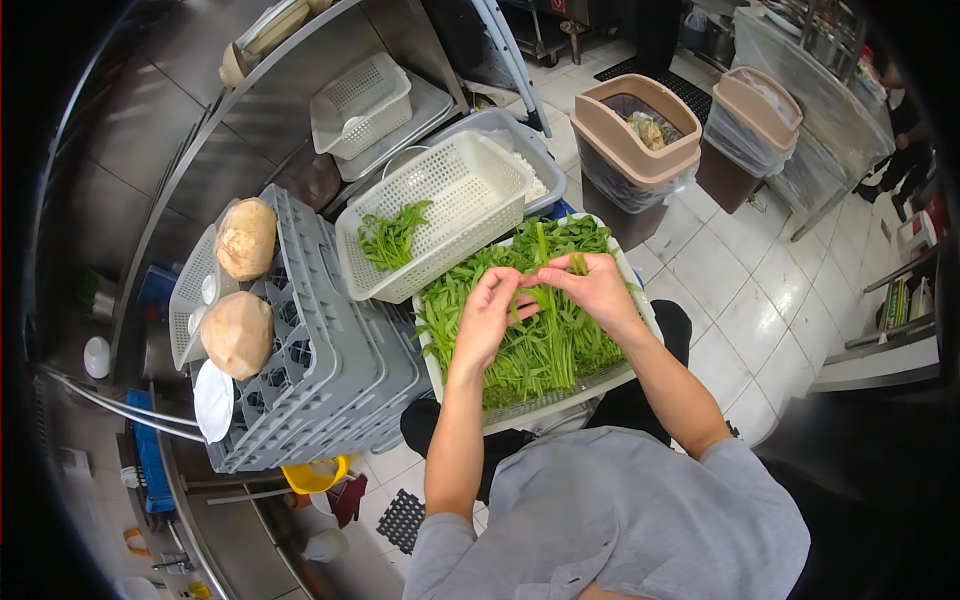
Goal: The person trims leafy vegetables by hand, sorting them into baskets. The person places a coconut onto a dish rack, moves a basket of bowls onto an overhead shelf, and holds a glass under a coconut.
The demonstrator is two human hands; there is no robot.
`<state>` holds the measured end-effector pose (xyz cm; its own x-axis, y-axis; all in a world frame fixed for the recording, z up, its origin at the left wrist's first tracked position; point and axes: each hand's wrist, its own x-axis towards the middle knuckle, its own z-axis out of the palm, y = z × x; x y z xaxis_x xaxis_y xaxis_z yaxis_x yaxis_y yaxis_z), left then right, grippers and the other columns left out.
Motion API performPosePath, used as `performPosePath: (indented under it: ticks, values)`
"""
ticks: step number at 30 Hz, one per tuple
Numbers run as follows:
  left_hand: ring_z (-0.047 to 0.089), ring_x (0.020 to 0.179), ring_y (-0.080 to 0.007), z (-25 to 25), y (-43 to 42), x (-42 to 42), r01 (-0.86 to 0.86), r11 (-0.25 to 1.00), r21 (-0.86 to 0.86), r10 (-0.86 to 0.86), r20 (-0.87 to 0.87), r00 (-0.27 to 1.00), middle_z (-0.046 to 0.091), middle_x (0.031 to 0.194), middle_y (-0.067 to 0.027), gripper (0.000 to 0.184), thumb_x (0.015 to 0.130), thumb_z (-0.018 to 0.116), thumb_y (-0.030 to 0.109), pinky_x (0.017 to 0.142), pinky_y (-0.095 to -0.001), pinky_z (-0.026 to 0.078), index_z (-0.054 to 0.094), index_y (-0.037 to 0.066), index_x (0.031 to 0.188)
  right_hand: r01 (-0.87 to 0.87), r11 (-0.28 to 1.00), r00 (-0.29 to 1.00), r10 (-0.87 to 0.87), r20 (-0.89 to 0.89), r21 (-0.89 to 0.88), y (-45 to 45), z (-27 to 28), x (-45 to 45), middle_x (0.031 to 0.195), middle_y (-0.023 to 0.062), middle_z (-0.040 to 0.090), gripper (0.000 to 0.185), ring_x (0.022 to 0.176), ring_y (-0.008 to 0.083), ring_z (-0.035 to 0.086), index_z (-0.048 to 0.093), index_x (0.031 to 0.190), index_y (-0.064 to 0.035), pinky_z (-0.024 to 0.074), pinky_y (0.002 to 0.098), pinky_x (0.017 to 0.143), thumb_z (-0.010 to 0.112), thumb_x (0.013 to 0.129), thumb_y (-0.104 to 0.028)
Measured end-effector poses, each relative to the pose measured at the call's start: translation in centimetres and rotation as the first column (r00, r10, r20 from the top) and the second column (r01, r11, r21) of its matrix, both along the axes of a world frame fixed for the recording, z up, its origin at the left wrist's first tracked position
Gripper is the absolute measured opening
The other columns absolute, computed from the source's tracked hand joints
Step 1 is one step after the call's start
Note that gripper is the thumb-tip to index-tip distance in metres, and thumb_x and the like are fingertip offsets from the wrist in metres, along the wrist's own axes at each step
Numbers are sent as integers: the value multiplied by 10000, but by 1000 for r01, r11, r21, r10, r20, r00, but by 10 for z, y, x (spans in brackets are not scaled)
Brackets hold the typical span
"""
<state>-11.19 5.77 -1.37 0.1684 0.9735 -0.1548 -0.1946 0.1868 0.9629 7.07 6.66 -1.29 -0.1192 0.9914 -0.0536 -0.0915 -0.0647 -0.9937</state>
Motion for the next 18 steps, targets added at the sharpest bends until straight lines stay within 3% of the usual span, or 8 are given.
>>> performPosePath:
  ticks: [1,3,6,8,9,12,15,18]
  values:
    - [634,924,-143,-2,1,-5,47,997,-64,-40,101,994,627,1109,-68,151,1019,541,190,817,-321,570,556,51,1076,21,999,999,-19,47,-39,1,1,0,855,44,731,215,777,76,620,742,973,22,502,250,719,749,871,-167]
    - [619,937,-142,0,2,-6,98,988,-122,-72,202,977,581,1129,-52,114,1027,521,205,819,-338,577,513,93,1048,19,1000,999,-19,44,9,4,-12,-3,852,44,729,224,775,76,617,739,977,26,500,252,717,755,865,-168]
    - [603,939,-146,-2,0,-3,100,990,-95,-94,66,993,531,1126,-42,105,1006,560,157,800,-330,575,486,94,1044,33,997,998,-37,51,69,7,-23,-8,840,42,722,238,764,74,607,732,976,30,497,255,708,767,853,-170]
    - [587,1026,-173,-9,1,-5,226,973,56,-224,-33,974,511,1148,-54,229,940,658,91,807,-317,547,463,63,1057,47,996,997,-52,60,80,8,-28,-10,829,39,718,242,755,71,600,729,971,31,496,256,701,773,846,-172]
    - [586,1011,-164,-12,2,-4,211,972,103,-199,-114,973,490,1121,-48,410,844,773,80,788,-298,525,431,64,1070,53,997,996,-58,75,65,9,-30,-12,822,38,716,238,746,68,592,728,966,29,496,257,694,774,844,-171]
    - [594,991,-168,-10,0,0,167,980,110,-139,-229,964,503,1122,-67,537,785,827,110,796,-292,515,402,70,1110,46,998,994,-51,95,52,12,-37,-13,812,36,712,231,735,64,581,726,961,24,495,260,684,775,840,-166]
    - [600,948,-162,-9,2,2,144,985,98,-107,-311,944,505,1087,-69,489,824,744,7,752,-290,541,367,86,1125,29,999,994,-33,106,39,12,-39,-14,814,36,711,226,741,62,580,726,959,21,496,263,690,773,840,-166]
    - [605,959,-161,-22,8,-4,140,989,47,-123,-262,957,542,1067,-88,398,841,691,-24,763,-293,554,405,61,1104,33,999,994,-36,105,31,11,-38,-14,825,36,712,230,762,63,585,727,963,18,496,265,712,772,842,-172]
